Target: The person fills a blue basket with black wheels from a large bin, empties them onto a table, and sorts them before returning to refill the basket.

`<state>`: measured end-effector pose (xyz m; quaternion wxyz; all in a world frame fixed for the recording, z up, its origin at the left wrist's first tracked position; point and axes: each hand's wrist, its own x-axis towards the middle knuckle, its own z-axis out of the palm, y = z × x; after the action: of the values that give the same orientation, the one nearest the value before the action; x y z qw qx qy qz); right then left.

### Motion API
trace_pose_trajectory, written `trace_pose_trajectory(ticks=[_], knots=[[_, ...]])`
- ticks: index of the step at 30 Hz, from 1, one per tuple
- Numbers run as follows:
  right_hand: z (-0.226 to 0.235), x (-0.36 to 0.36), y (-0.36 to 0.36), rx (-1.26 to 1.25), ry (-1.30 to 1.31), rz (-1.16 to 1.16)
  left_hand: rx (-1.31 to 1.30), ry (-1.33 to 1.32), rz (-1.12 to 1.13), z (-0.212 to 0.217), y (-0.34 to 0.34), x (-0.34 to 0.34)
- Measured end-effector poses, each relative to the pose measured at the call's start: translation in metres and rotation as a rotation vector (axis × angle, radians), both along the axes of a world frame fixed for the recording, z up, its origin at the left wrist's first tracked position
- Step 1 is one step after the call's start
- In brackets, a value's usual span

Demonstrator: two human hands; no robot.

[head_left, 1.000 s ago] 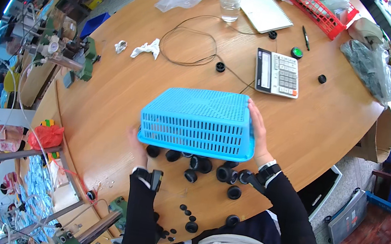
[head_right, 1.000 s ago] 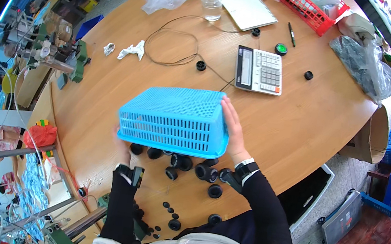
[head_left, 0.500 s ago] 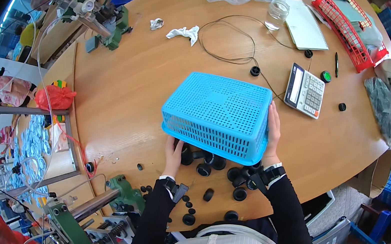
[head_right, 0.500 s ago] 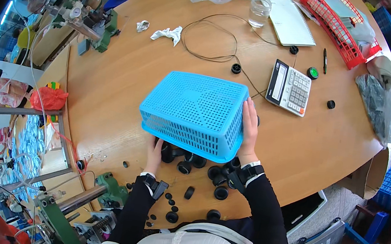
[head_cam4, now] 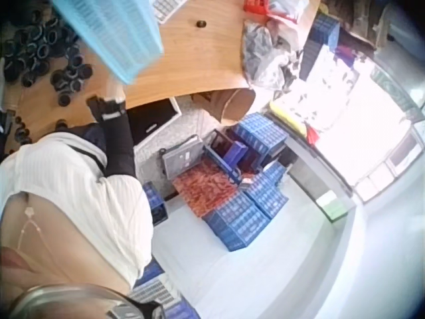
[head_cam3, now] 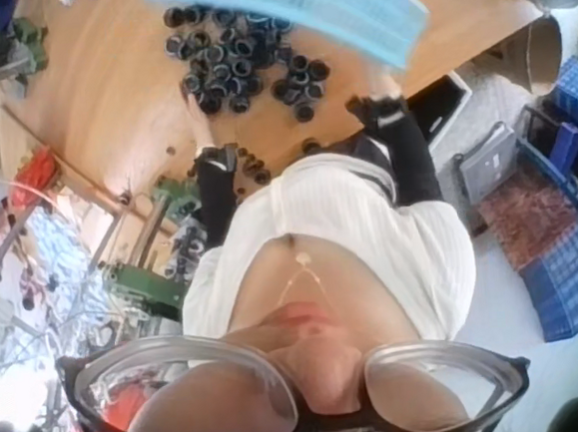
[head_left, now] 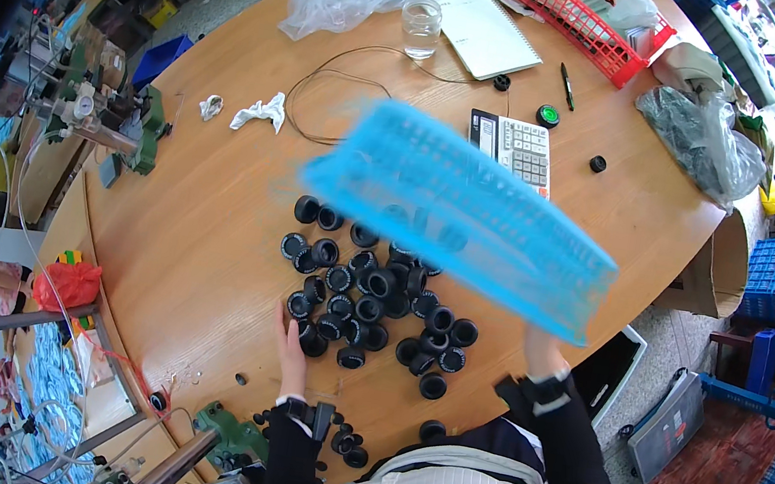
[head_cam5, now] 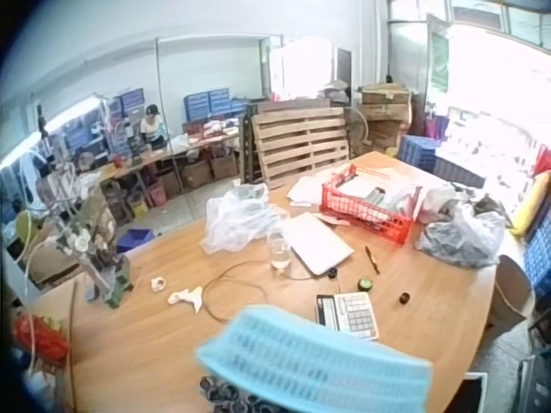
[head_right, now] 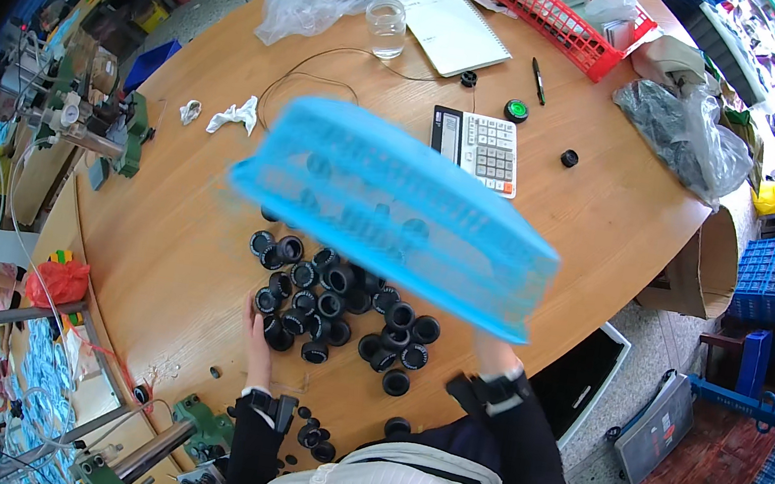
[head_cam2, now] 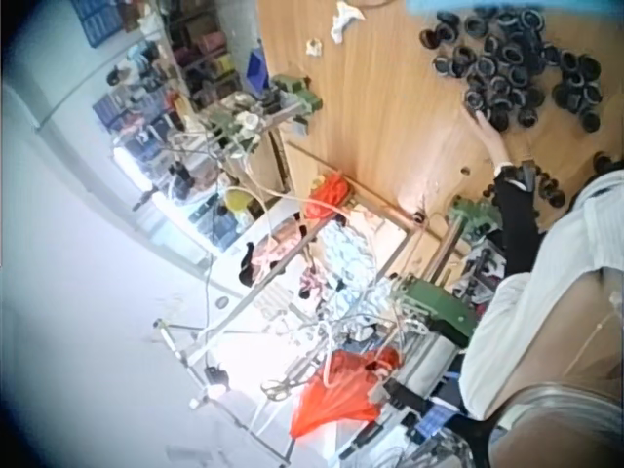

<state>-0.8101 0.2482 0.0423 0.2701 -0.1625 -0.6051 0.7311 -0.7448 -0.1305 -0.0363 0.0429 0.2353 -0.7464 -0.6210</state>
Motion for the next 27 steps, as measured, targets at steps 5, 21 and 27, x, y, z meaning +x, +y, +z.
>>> trace_pose_trajectory(ticks=[5,21,27], knots=[[0.049,0.063,0.038,-0.084,-0.489,-0.115,-0.499,-0.226,0.117,-0.007,-0.016,0.083],[-0.022,0.165,0.097,-0.703,-1.04,0.399,-0.585,-0.802,-0.377,0.054,0.043,0.182],[0.087,0.078,0.039,0.23,-1.078,1.101,-0.534,-0.743,-0.38,0.039,0.034,0.191]])
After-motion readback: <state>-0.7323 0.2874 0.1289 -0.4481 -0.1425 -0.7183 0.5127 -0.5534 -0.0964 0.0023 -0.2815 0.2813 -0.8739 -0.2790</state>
